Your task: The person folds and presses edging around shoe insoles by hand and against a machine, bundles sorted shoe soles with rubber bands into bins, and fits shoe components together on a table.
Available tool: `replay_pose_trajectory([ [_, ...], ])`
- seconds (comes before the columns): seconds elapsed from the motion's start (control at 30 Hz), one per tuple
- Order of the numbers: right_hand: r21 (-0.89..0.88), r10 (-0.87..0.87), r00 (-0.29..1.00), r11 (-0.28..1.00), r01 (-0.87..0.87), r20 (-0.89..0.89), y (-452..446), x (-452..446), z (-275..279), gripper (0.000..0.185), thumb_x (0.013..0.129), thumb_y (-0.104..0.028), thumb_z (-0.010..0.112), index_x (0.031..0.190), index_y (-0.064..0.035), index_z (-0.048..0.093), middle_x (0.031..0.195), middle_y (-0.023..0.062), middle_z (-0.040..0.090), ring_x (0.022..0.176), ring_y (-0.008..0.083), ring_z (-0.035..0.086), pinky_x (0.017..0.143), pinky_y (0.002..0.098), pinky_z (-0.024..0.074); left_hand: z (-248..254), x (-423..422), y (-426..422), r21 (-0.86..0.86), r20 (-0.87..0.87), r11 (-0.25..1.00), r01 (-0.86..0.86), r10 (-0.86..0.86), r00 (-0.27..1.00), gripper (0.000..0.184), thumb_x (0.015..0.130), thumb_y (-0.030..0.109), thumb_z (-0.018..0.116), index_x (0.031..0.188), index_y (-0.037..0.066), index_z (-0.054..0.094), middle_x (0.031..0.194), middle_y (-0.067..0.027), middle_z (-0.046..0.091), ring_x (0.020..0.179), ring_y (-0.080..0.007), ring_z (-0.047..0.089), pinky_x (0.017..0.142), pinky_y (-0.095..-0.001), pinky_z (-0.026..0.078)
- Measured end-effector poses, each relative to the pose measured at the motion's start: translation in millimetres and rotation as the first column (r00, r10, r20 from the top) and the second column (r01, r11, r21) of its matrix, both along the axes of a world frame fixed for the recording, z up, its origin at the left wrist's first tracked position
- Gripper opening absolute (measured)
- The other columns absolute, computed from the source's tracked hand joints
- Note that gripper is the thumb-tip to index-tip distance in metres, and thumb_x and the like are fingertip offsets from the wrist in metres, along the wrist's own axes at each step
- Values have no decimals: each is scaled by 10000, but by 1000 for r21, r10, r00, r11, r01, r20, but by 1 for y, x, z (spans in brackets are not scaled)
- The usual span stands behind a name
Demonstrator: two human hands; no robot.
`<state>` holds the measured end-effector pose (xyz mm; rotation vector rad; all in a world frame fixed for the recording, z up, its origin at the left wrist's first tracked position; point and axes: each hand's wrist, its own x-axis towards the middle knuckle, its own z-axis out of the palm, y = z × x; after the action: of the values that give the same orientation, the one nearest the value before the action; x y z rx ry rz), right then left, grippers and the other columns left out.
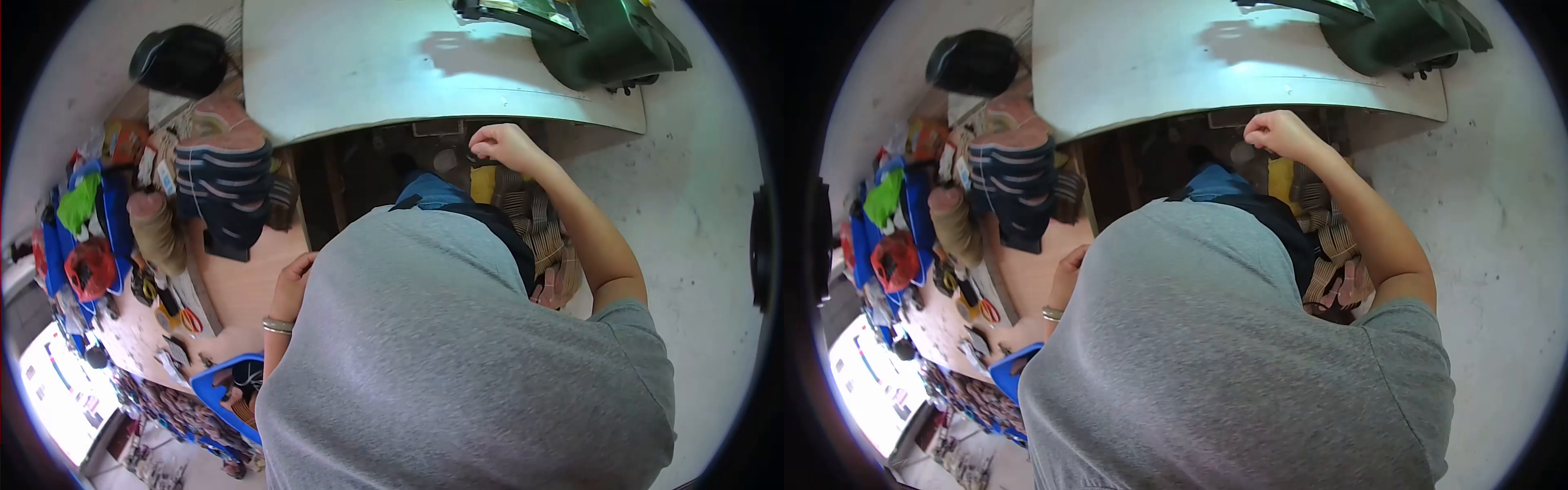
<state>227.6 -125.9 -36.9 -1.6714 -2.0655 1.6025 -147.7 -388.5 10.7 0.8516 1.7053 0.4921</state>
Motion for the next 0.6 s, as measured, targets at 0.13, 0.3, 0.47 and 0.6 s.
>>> replay_pose_trajectory([
  [0.13,-239,34,999,970,-35,-8,60,31,-21,142,846,-142,657,868,-8,698,735,41,661,642,114,573,637,231,495,-19,9,58,-48,94,998,40,-35,995,224,914,71,566,1115,18,649,876,-23,651,754,-118,537,700,-229,449],
  [0.3,-450,245,969,868,-212,16,77,42,-35,298,898,-302,645,871,-11,705,720,48,637,630,135,571,615,252,511,-20,5,88,-5,115,995,101,-99,988,218,923,101,528,1099,18,627,901,-60,655,769,-183,559,719,-282,461],
  [0.47,-650,271,962,734,-194,18,84,60,-40,444,922,-453,622,993,-29,731,766,25,602,618,132,516,582,271,482,6,28,116,106,-329,892,440,-386,862,215,931,158,494,1060,32,612,926,-100,649,798,-256,581,744,-336,468],
  [0.6,-649,302,953,723,-238,-13,96,61,-35,418,930,-428,614,1050,-46,732,807,-8,616,666,117,521,595,276,473,21,35,104,-135,-399,900,414,-432,809,227,935,207,478,1023,44,610,942,-122,642,819,-293,589,756,-363,467],
])
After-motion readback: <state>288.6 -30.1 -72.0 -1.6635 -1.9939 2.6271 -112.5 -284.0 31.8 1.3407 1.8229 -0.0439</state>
